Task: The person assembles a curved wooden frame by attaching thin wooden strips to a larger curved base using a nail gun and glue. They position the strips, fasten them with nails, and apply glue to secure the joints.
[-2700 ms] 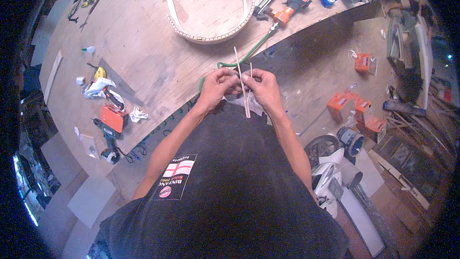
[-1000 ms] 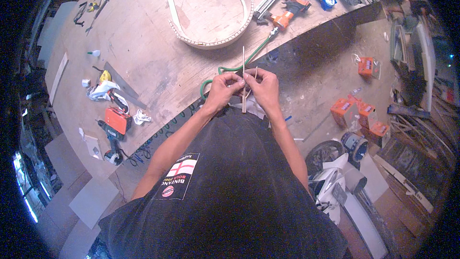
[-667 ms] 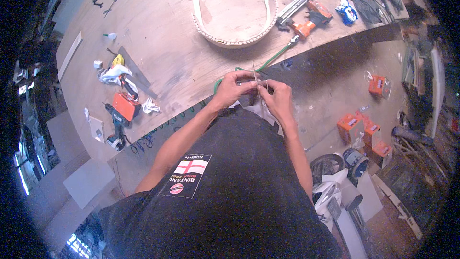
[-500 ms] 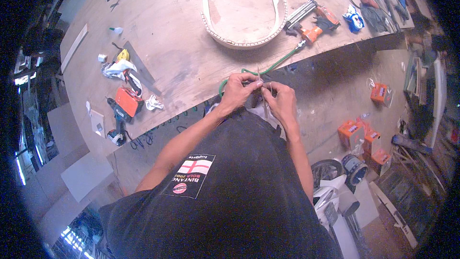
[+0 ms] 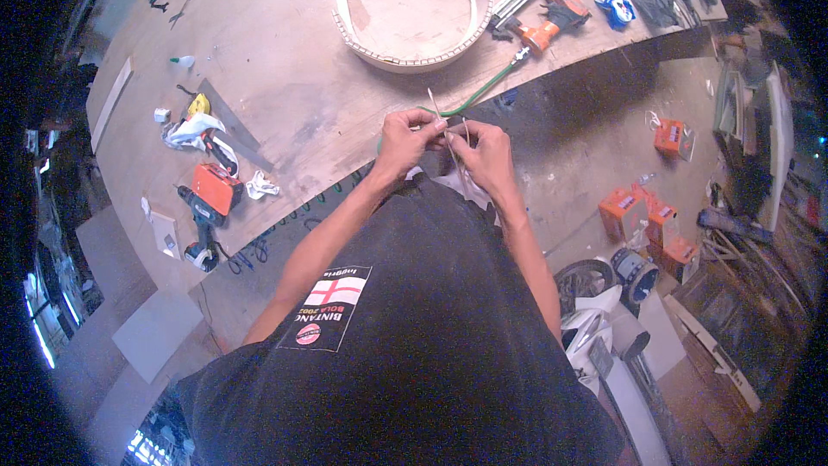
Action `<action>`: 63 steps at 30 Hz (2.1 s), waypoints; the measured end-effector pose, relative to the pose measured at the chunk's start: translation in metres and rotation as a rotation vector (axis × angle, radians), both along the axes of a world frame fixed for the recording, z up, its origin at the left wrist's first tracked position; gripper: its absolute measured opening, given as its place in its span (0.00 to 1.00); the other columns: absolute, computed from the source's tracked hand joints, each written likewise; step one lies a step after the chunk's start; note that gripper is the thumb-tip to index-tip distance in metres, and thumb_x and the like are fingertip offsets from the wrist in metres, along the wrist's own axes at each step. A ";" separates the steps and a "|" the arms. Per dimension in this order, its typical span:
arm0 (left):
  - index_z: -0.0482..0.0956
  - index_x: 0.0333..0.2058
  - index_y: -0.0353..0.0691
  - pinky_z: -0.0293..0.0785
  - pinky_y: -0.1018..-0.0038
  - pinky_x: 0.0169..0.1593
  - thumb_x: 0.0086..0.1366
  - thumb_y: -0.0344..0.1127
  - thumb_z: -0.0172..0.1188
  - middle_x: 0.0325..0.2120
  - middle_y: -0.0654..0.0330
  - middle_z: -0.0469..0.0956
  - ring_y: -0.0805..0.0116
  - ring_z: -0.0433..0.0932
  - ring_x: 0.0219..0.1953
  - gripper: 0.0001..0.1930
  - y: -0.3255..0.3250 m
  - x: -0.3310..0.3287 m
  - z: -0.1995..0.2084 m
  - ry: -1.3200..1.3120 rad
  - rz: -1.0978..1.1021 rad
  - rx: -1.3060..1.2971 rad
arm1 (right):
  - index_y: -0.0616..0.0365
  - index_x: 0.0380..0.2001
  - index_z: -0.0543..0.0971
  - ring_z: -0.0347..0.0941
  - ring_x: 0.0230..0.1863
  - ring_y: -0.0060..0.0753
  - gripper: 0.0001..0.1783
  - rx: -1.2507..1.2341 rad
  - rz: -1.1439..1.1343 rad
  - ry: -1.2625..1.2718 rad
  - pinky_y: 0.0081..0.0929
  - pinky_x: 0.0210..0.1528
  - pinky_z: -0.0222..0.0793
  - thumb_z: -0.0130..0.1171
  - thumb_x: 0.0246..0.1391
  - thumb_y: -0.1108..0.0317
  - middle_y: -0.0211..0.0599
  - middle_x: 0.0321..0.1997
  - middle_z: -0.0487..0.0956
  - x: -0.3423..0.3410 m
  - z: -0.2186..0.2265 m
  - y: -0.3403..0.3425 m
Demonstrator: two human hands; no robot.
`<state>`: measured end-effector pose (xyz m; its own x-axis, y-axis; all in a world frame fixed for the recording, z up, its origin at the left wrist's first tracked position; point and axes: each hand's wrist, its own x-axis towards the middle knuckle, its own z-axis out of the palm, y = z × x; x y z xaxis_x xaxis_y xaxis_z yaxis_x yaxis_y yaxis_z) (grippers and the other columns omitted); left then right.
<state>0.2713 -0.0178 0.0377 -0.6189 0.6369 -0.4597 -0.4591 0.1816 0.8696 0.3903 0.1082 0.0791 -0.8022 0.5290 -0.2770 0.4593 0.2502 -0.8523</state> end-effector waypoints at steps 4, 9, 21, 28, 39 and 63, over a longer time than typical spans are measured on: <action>0.86 0.37 0.29 0.83 0.75 0.35 0.67 0.29 0.68 0.29 0.58 0.85 0.73 0.84 0.29 0.07 0.000 -0.004 -0.005 -0.072 -0.084 -0.003 | 0.67 0.37 0.87 0.73 0.29 0.15 0.12 -0.159 0.024 -0.018 0.21 0.33 0.69 0.66 0.60 0.67 0.30 0.28 0.84 0.003 -0.006 0.009; 0.87 0.37 0.28 0.80 0.76 0.34 0.66 0.31 0.69 0.28 0.58 0.86 0.74 0.84 0.30 0.09 0.002 -0.004 0.000 0.060 -0.141 -0.094 | 0.67 0.37 0.86 0.72 0.28 0.15 0.12 -0.183 0.024 -0.061 0.21 0.32 0.69 0.66 0.60 0.66 0.28 0.27 0.83 0.004 -0.014 0.011; 0.86 0.36 0.27 0.80 0.75 0.34 0.66 0.32 0.67 0.27 0.57 0.86 0.74 0.83 0.28 0.10 0.004 0.011 -0.002 0.117 -0.015 -0.060 | 0.65 0.35 0.84 0.84 0.28 0.34 0.10 0.148 -0.156 -0.043 0.33 0.35 0.78 0.66 0.56 0.67 0.46 0.27 0.85 0.001 -0.006 -0.021; 0.86 0.36 0.27 0.81 0.78 0.32 0.67 0.30 0.66 0.26 0.58 0.86 0.75 0.84 0.26 0.09 0.011 0.015 -0.007 0.124 0.018 0.007 | 0.66 0.34 0.84 0.84 0.28 0.36 0.10 0.195 -0.197 -0.008 0.33 0.34 0.77 0.67 0.55 0.68 0.47 0.28 0.85 0.004 -0.008 -0.020; 0.80 0.43 0.26 0.87 0.72 0.41 0.74 0.28 0.58 0.36 0.50 0.84 0.64 0.87 0.37 0.09 0.008 0.010 -0.005 -0.133 -0.015 0.105 | 0.65 0.39 0.86 0.84 0.31 0.29 0.11 0.009 -0.265 0.062 0.29 0.37 0.77 0.66 0.59 0.67 0.43 0.31 0.87 0.016 -0.013 -0.009; 0.76 0.47 0.37 0.80 0.76 0.33 0.75 0.35 0.59 0.31 0.64 0.80 0.75 0.79 0.29 0.09 0.002 -0.052 0.018 0.029 0.146 0.300 | 0.61 0.41 0.78 0.87 0.39 0.36 0.10 -0.621 -0.648 0.414 0.24 0.36 0.86 0.65 0.65 0.65 0.42 0.38 0.85 0.046 0.005 0.046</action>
